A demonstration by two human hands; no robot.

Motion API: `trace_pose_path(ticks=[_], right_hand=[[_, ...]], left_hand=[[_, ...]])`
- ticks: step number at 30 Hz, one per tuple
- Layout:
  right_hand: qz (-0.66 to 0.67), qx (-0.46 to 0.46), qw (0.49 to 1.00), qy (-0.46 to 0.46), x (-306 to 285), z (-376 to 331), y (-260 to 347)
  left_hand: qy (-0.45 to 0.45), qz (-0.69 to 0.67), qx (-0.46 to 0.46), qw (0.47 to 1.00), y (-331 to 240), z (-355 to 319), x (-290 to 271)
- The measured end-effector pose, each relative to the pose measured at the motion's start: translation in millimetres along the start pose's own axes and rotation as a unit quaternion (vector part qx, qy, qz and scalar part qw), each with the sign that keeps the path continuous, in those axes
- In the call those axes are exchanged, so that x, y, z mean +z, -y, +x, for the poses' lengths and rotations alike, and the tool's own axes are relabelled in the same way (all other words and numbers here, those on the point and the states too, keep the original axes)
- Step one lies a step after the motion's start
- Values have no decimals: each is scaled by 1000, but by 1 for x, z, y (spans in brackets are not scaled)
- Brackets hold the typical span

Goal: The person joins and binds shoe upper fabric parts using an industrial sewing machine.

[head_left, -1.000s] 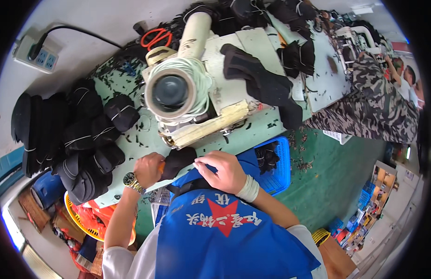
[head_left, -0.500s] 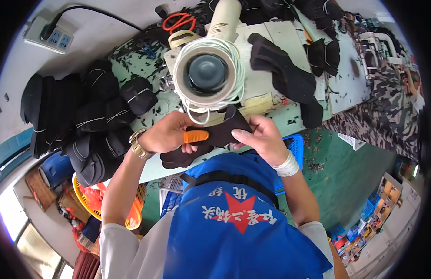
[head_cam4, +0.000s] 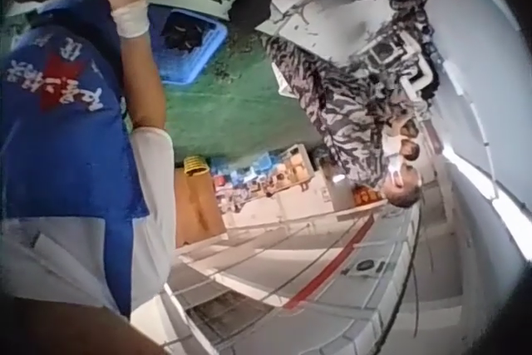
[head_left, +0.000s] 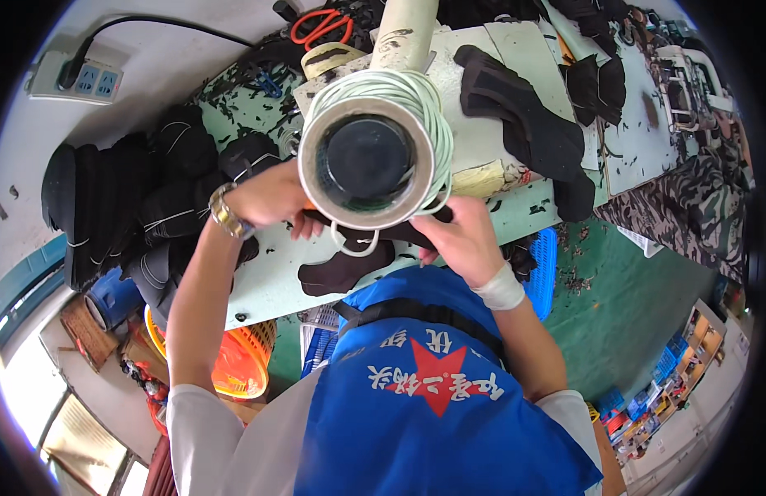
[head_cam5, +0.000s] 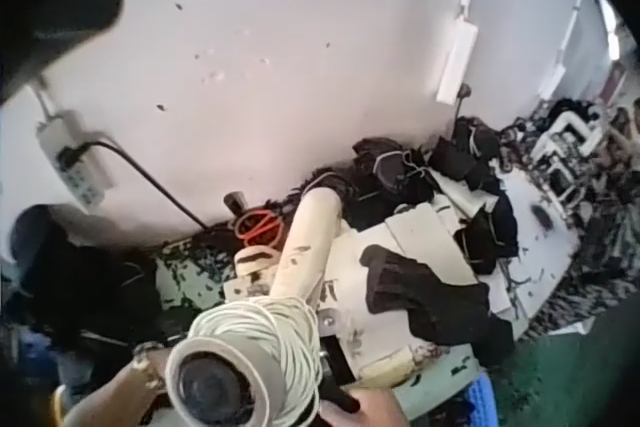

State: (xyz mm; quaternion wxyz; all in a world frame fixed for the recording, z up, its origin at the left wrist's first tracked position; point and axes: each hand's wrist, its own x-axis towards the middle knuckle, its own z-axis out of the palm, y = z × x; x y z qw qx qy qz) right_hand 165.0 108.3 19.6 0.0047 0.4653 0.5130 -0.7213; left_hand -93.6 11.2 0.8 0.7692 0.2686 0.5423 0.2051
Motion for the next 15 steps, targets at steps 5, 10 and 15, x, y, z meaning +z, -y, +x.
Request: trace_pose_path(ticks=[5, 10, 15], right_hand=[[-181, -129, 973, -58, 1, 27, -42], [-275, -265, 911, -157, -40, 0, 20], [24, -62, 998, 1, -60, -47, 41]], left_hand=[[-18, 50, 38, 998, -20, 7, -9], [-52, 30, 219, 974, 39, 25, 31], [69, -100, 30, 992, 4, 7, 90]])
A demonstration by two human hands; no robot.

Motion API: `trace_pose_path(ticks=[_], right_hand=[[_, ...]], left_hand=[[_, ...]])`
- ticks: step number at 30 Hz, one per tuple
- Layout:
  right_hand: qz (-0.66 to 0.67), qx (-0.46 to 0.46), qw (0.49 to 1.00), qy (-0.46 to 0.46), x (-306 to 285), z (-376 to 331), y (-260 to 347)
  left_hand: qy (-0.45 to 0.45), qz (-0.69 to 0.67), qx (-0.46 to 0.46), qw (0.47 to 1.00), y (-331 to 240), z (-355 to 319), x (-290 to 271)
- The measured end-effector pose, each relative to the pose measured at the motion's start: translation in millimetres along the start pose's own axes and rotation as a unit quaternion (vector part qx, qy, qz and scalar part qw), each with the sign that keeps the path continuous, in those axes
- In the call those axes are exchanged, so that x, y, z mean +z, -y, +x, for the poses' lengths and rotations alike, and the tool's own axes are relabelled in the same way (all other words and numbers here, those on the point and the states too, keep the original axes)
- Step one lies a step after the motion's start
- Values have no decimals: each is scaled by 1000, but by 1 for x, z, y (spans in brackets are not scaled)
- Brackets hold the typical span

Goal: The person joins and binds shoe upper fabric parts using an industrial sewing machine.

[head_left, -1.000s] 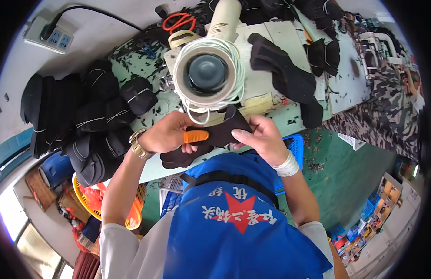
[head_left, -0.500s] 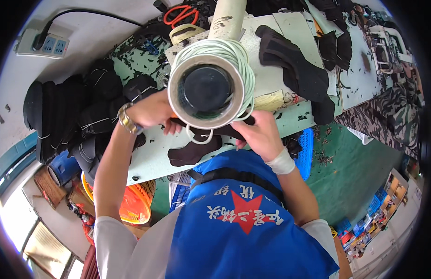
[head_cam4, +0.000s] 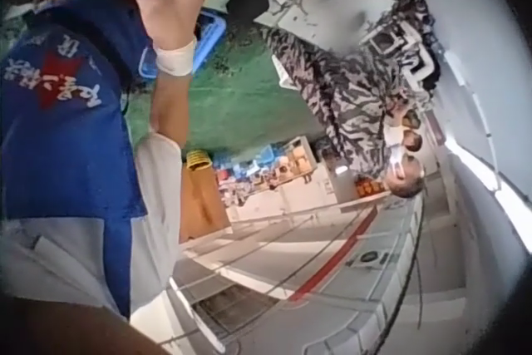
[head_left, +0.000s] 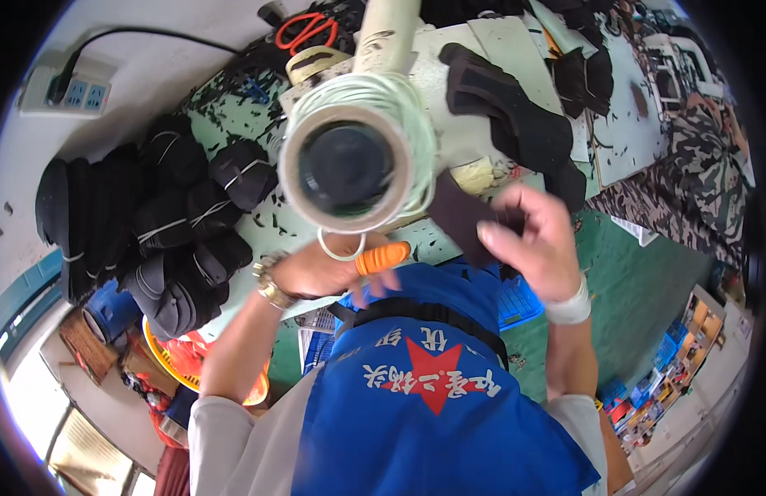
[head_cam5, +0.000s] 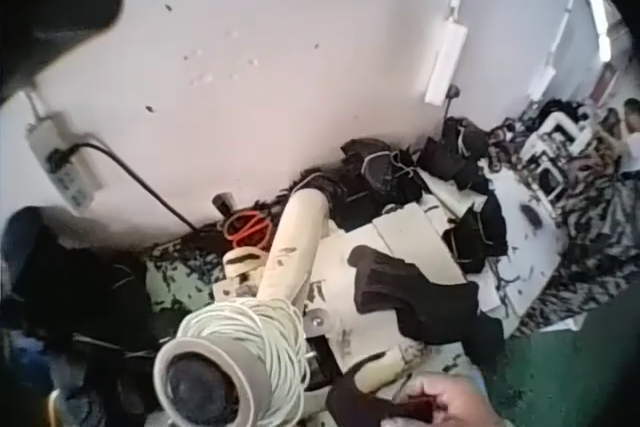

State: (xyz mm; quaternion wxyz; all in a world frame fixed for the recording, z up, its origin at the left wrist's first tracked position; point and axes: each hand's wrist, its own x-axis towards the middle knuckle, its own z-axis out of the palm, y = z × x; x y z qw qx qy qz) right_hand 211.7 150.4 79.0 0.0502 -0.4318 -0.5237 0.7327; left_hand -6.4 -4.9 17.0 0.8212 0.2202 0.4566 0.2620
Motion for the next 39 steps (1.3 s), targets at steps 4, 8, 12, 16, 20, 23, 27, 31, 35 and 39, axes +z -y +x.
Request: trace_pose_path(ticks=[4, 8, 12, 16, 20, 23, 27, 31, 35, 39], right_hand=[[-21, 60, 984, 168, 8, -18, -44], [16, 27, 981, 190, 35, 2, -59], [-59, -28, 996, 68, 57, 25, -56], [-174, -30, 980, 98, 62, 32, -58], [-120, -27, 990, 72, 63, 49, -75], [-129, -20, 988, 86, 64, 57, -67], [-93, -47, 992, 74, 64, 62, -72], [-97, -83, 991, 35, 67, 58, -68], [26, -59, 996, -67, 79, 40, -61], [219, 114, 968, -51, 98, 21, -65]], left_hand=[[-99, -295, 161, 937, 28, 15, 29], [-209, -192, 144, 948, 29, 13, 18], [-306, -134, 229, 914, 36, 2, 20], [-312, -129, 112, 935, 24, -5, 9], [-264, -130, 36, 955, 11, 0, -9], [-283, -128, 52, 949, 5, 1, -7], [-258, -191, 112, 940, 24, 1, -12], [-270, -235, 123, 925, 20, 9, -8], [-254, 276, 192, 907, 30, 11, -36], [-145, 124, 127, 973, 27, -20, -47]])
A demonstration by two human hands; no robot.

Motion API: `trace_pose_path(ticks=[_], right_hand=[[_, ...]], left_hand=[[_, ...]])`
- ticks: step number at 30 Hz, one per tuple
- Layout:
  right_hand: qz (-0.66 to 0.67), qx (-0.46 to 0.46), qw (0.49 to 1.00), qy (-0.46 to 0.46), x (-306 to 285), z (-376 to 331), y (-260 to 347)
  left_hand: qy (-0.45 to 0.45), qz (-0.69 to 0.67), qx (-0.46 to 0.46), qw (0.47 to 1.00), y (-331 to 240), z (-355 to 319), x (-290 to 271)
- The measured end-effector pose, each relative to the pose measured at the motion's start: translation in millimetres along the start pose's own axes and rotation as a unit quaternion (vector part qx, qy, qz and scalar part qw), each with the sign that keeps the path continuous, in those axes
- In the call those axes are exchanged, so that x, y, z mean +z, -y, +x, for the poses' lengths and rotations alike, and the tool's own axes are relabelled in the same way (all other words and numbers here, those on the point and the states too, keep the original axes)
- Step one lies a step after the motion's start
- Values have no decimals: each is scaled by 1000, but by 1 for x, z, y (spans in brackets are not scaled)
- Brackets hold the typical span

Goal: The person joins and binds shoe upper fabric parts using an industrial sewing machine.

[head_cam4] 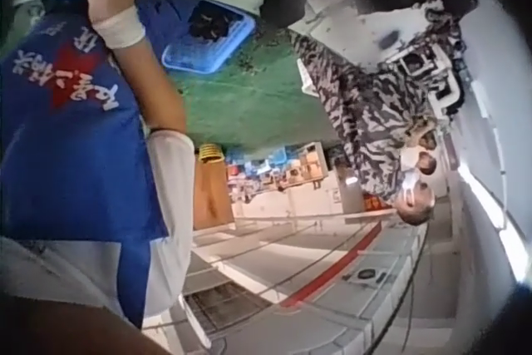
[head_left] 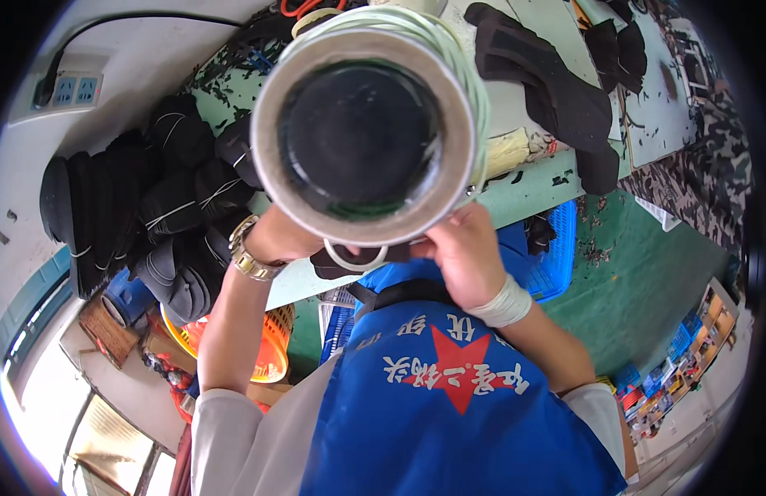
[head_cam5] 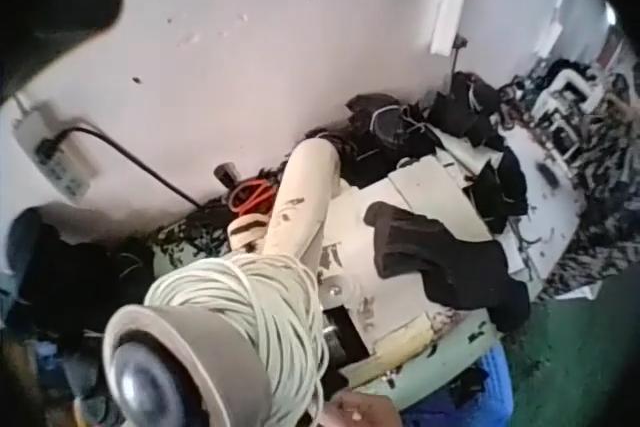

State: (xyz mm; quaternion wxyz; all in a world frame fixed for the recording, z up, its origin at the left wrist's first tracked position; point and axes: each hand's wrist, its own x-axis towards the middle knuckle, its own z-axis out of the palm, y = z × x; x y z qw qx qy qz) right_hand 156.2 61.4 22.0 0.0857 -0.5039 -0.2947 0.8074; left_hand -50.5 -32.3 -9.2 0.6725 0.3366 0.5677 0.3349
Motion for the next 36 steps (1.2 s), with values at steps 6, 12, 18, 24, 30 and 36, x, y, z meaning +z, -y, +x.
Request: trace_pose_path(ticks=[6, 12, 18, 24, 30, 36], right_hand=[[235, 105, 966, 37, 22, 9, -12], [-116, -238, 962, -67, -6, 7, 6], [-506, -650, 511, -245, -75, 22, 111], [-686, -575, 381, -233, -98, 57, 104], [-680, -564, 401, -244, -99, 55, 104], [-562, -517, 646, 5, -55, 3, 68]], left_hand=[[-45, 51, 108, 992, -6, 11, -29], [-59, 25, 19, 998, 130, 33, -15], [-31, 51, -41, 997, 66, -24, 24], [-276, 378, 29, 883, 131, -26, 78], [-303, 427, 84, 848, 107, -29, 76], [-11, 88, -70, 994, 13, -47, 60]])
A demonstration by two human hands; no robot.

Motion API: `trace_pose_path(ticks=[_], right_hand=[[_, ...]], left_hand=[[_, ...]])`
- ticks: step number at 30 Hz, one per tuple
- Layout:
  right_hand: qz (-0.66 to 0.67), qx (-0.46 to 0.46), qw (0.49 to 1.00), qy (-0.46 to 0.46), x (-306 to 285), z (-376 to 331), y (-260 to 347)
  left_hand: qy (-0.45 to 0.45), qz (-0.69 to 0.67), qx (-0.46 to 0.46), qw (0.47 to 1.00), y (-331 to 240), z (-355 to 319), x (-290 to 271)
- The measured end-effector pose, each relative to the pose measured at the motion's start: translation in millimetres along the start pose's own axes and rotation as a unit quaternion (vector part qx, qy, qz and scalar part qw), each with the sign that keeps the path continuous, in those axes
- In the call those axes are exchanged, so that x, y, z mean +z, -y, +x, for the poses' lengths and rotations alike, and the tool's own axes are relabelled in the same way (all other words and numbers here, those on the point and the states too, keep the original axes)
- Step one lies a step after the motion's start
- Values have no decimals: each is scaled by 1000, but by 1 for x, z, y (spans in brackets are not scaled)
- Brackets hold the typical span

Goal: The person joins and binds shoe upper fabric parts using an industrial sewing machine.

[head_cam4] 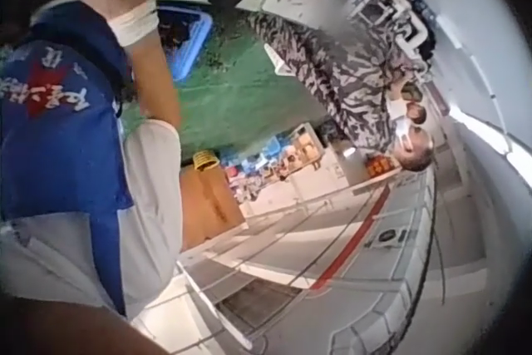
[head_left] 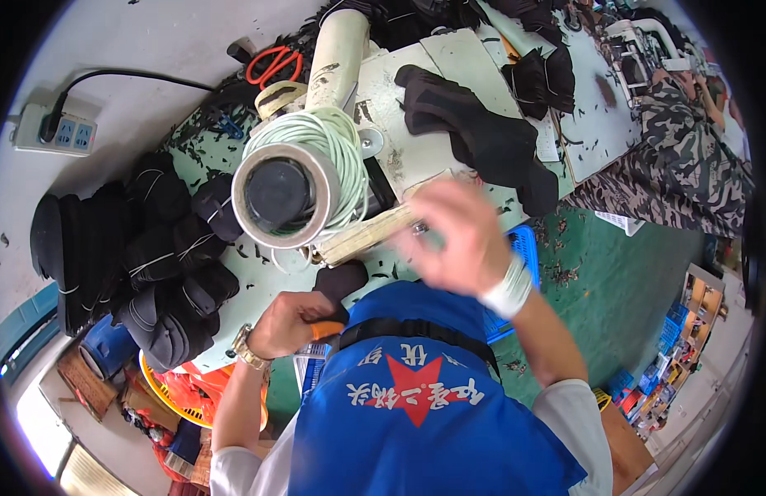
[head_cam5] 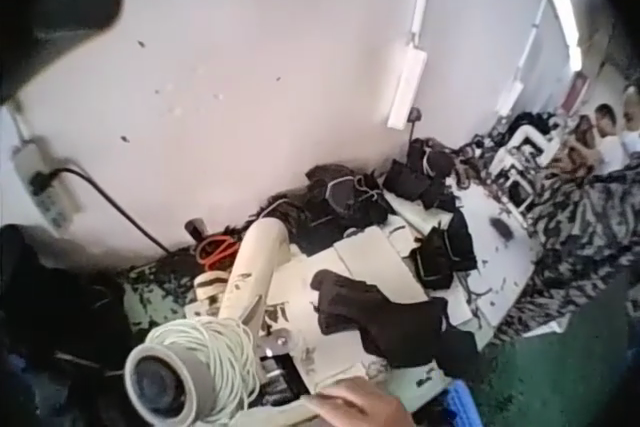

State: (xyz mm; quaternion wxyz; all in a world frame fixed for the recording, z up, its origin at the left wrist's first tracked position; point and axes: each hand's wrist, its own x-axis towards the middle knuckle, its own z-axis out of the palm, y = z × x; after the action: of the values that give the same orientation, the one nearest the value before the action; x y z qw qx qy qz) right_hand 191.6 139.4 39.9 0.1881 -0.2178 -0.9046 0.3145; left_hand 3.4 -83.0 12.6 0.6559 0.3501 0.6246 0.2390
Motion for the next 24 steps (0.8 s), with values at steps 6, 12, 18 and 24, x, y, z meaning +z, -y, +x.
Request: trace_pose_path(ticks=[6, 12, 18, 24], right_hand=[[392, 232, 821, 344, 18, -19, 10], [408, 421, 796, 150, 36, -9, 10], [533, 522, 664, 50, 59, 4, 27], [152, 228, 962, -10, -15, 5, 20]], left_hand=[[-17, 51, 132, 990, -55, 28, -18], [37, -187, -85, 978, -55, 51, -80], [58, 60, 172, 982, 2, 81, -134], [-100, -216, -15, 971, 44, 94, -66]])
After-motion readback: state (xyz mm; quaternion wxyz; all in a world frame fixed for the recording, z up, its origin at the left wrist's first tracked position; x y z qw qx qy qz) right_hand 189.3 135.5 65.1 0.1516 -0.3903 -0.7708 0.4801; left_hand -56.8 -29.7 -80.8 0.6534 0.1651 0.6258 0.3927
